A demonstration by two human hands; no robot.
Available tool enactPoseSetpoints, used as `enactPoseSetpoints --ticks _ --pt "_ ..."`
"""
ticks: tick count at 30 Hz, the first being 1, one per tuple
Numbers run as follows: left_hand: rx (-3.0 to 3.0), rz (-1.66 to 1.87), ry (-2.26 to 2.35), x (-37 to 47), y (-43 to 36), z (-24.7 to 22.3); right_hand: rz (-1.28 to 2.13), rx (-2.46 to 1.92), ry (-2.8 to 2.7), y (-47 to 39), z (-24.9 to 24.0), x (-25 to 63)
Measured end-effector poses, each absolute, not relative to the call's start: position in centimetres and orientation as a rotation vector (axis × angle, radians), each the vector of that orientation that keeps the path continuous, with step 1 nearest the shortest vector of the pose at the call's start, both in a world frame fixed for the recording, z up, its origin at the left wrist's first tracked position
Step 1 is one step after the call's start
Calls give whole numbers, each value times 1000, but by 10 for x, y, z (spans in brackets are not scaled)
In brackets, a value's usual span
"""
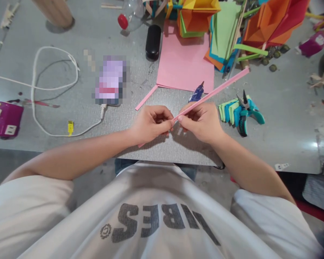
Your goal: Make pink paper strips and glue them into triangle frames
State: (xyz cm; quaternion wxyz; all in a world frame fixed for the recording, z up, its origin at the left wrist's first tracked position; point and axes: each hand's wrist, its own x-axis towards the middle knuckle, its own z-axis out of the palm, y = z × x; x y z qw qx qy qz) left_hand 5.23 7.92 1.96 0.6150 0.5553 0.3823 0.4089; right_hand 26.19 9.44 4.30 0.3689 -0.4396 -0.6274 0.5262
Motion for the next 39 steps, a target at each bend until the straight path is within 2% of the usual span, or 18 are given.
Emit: enactPoseSetpoints --ticks 14,22,28,32,34,39 --pt "1261 877 935 50 84 22 1301 -1134 -1542 99 33 266" --pt "1532 878 943 38 90 38 1406 -1008 -1683 126 35 294" --pt "1890 976 1064 25 81 42 1223 -1088 -1623 146 25 306" --pt "2321 1008 914 7 70 36 1162 -1145 -1650 154 19 308" --pt "2479 941 794 -2 60 31 1146 -1153 -1667 157 16 308" --pt "2732 498 697 -11 31 15 1098 -1154 -1716 159 8 307"
